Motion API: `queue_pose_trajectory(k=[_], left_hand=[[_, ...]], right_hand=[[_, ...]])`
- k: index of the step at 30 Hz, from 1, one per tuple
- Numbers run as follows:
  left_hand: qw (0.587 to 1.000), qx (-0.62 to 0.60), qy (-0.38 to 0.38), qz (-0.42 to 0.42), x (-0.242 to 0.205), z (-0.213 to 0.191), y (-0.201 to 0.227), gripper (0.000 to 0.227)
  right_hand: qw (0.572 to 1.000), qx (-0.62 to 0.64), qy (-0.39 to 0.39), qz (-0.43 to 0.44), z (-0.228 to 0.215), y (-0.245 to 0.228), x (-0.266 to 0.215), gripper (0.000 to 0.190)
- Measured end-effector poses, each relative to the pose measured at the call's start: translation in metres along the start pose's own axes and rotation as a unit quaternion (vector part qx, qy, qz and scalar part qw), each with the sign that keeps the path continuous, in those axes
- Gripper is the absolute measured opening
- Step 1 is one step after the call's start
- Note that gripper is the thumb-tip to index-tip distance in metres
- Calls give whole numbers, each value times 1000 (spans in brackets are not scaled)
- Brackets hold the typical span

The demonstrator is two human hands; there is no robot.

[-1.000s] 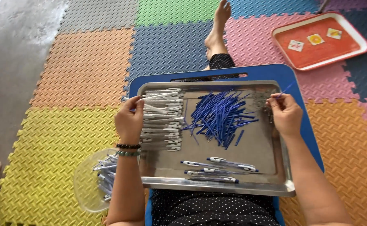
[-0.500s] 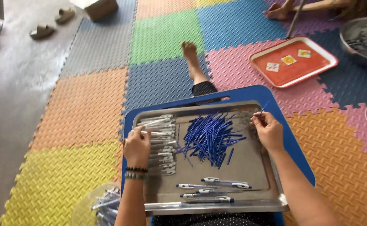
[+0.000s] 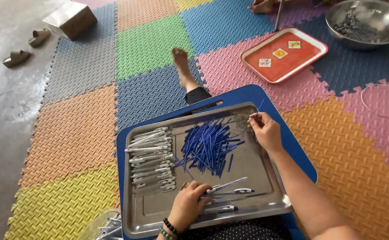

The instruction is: Assembling pens by inserting ink refills into pen bodies on a metal tray.

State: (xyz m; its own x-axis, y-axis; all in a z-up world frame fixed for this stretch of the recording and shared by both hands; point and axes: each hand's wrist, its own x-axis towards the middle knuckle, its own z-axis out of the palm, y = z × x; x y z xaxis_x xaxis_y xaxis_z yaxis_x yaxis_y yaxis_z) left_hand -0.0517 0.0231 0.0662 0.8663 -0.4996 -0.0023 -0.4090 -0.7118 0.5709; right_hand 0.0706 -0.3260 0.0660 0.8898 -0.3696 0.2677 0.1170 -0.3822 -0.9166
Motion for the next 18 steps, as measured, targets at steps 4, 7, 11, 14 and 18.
queue_pose_trajectory(k=[4,7,11,14,18], left_hand=[[999,-10,-25,-43,-5,-7,0,29],[1000,22,3,-19,-14,1,-12,25],[997,53,4,-53,-25,-7,-22,21],[995,55,-1,-80,-27,-7,-32,21],[989,60,-44,-129,-38,9,-48,16]], right_hand=[[999,-32,-2,-11,2,0,-4,10],[998,-48,-6,-33,-1,4,-11,10],[1000,9,-2,7,-3,-2,-6,9],[1000,0,1,3,-3,-4,-5,9],[1000,-22,-7,-17,1,1,-14,8]])
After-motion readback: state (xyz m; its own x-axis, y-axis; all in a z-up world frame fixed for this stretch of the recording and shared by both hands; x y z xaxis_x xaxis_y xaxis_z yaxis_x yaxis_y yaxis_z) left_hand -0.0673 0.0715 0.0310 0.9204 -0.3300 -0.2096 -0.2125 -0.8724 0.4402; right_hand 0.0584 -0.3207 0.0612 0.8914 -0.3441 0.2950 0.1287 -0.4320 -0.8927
